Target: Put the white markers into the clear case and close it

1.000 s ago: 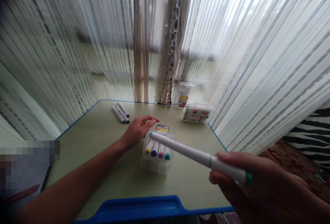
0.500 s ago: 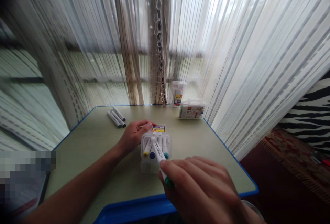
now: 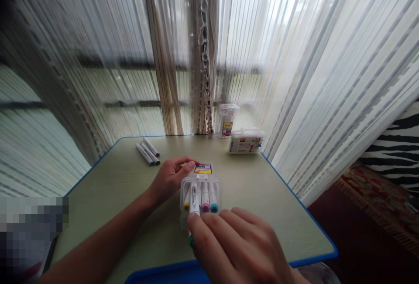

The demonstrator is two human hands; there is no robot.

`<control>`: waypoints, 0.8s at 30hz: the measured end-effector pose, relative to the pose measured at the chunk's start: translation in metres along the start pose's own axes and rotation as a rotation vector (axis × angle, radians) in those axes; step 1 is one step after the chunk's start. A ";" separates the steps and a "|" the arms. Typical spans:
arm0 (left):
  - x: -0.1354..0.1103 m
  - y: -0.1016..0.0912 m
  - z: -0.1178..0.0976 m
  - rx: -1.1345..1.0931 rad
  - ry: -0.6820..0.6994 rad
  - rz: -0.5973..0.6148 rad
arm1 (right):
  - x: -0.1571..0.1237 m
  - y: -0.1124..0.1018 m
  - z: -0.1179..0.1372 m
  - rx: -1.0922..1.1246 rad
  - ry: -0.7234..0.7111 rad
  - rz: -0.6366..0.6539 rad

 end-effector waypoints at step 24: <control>0.001 0.003 0.002 0.000 0.007 0.045 | -0.002 0.057 -0.015 0.019 0.155 0.313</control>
Point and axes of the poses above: each hand's wrist, its own x-axis towards the middle knuckle, its own y-axis out of the palm, z = x × y, the point moved 10 cm from there along x, towards the middle knuckle, and after that the axes turned 8 degrees about -x, right-handed, at the moved point
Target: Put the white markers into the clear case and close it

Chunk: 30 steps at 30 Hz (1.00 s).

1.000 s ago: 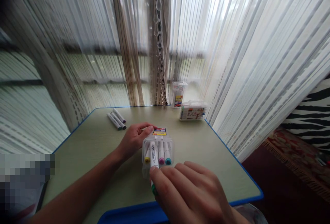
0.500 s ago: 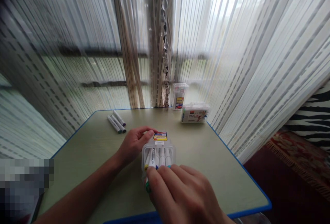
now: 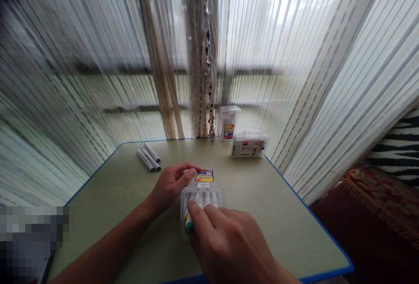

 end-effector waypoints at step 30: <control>0.000 -0.001 0.002 -0.021 -0.011 0.006 | 0.003 0.007 -0.006 -0.056 0.017 0.110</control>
Point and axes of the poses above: each hand's wrist, its own x-axis towards the middle knuckle, its own y-axis out of the palm, z = x × y, the point moved 10 cm from there along x, towards the middle knuckle, and after that the axes turned 8 degrees about -x, right-handed, at the moved point
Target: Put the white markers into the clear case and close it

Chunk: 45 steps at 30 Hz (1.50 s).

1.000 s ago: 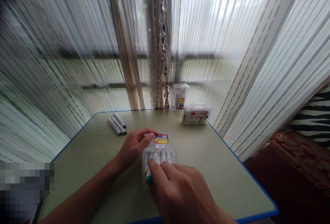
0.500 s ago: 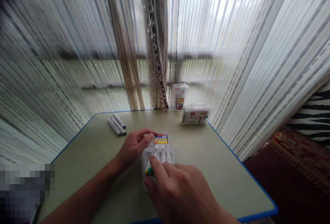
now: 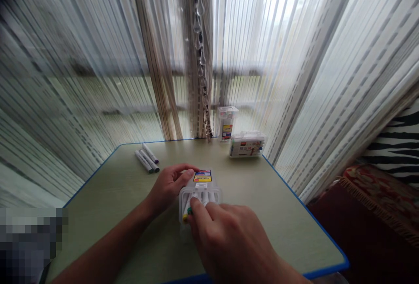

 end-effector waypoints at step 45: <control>0.005 -0.047 -0.010 0.269 0.029 -0.288 | 0.073 0.018 -0.147 0.226 0.471 -0.297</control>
Point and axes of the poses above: each hand's wrist, its own x-axis towards the middle knuckle, its own y-axis out of the palm, z = x × y, the point moved 10 cm from there along x, towards the middle knuckle, and after that the axes turned 8 degrees about -x, right-handed, at the moved point
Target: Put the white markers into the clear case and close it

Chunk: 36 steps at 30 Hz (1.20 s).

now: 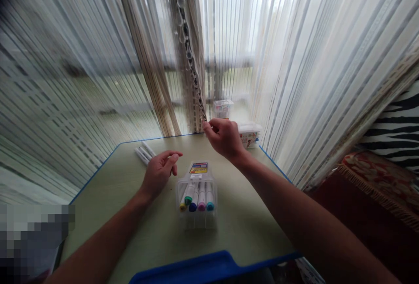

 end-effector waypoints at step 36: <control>0.012 -0.102 0.048 0.942 -0.407 -0.343 | -0.040 0.089 -0.063 0.124 -0.012 0.267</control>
Point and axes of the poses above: each hand's wrist, its own x-axis towards the middle knuckle, its own y-axis out of the palm, z = x × y, the point moved 10 cm from there along x, towards the middle knuckle, and after that the axes turned 8 degrees about -x, right-handed, at the moved point
